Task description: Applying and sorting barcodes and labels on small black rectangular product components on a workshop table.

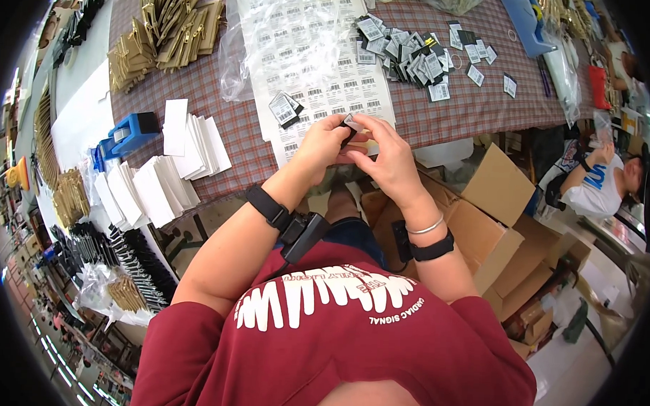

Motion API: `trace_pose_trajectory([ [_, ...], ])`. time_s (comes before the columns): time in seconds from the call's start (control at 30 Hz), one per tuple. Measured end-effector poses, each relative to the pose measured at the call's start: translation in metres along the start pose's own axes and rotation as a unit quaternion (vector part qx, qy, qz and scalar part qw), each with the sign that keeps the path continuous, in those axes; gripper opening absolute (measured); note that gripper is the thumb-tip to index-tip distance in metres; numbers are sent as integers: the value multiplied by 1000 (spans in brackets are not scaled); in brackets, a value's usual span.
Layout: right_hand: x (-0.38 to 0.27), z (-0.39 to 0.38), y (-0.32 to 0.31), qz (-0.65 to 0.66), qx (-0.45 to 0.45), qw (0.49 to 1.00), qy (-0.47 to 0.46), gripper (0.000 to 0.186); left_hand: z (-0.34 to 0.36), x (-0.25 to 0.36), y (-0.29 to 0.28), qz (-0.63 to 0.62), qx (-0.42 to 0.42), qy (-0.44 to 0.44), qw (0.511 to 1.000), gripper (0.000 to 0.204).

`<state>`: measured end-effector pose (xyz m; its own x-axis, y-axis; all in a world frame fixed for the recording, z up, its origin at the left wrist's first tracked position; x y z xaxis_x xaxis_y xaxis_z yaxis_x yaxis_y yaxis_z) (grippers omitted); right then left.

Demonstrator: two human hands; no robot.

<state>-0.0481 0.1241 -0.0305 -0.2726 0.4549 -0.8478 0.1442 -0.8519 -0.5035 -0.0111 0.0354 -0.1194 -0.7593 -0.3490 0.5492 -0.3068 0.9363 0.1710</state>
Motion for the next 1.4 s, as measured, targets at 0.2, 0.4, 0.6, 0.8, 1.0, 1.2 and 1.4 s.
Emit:
trace_pose_trajectory([
  [0.2,6,0,1,-92,71,993,-17,20,4,-5,2,-2,1,43,999,27],
  [0.4,17,-3,6,-71,71,994,53,11,7,5,-9,93,80,152,981,23],
  [0.6,49,-9,12,51,47,978,198,8,6,8,-11,100,110,191,970,22],
  [0.8,67,-8,12,159,19,948,274,8,5,6,-9,69,98,152,981,24],
  [1.0,72,-5,11,277,17,887,370,9,8,4,-12,32,99,115,988,25],
  [1.2,87,5,-12,275,53,890,360,13,10,12,-7,31,81,171,981,25],
  [1.4,104,-3,-22,279,77,864,413,16,14,27,-29,58,125,261,955,16],
])
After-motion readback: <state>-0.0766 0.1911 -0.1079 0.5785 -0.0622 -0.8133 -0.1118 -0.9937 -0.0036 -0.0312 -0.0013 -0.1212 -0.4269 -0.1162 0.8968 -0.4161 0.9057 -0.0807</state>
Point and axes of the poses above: each hand's wrist, its own z-axis towards the middle knuckle, its own y-axis out of the palm, x = y × z, the point moved 9 cm from there along z, towards the middle knuckle, and after that the axes turned 12 degrees about x, right-handed, at the moved point
